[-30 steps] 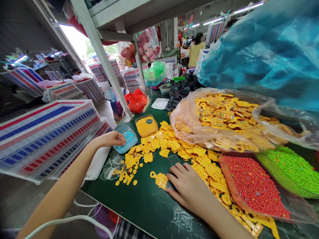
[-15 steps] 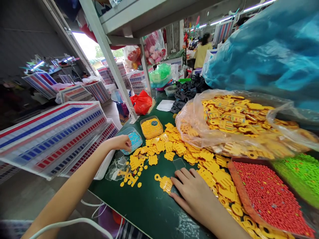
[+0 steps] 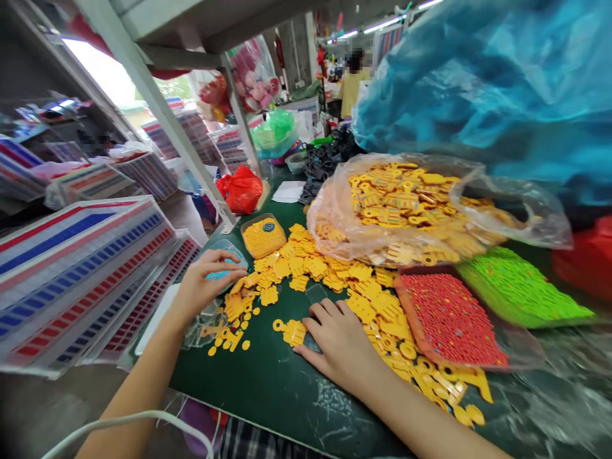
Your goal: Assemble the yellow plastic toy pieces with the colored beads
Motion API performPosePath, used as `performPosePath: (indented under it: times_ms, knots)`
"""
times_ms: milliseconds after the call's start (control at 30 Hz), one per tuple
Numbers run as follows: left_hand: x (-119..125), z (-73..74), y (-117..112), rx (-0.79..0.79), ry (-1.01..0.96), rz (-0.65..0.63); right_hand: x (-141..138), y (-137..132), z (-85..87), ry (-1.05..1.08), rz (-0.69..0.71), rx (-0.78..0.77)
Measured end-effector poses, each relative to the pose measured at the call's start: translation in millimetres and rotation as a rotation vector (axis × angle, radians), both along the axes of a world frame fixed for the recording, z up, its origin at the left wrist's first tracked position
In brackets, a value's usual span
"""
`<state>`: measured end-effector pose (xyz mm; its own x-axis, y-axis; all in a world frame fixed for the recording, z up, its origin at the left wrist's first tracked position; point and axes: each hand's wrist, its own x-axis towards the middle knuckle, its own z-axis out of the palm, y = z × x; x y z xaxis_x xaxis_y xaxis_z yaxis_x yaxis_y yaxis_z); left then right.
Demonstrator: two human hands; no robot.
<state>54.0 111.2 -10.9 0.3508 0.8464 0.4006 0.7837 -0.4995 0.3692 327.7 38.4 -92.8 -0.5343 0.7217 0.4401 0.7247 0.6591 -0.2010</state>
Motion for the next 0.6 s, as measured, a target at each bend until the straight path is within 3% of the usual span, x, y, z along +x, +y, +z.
performPosePath:
  times_ms: [133,267,600]
  knots:
    - [51,-34.7,-22,-0.048,-0.071,-0.200,0,-1,7.3,0.006,-0.038,-0.082]
    - [70,-60.8,-28,-0.160,0.012,-0.286,0,-1,10.0,0.004,-0.050,-0.120]
    - [67,-72.7,-26,-0.284,0.068,-0.339,1,-5,10.5,0.015,-0.086,-0.188]
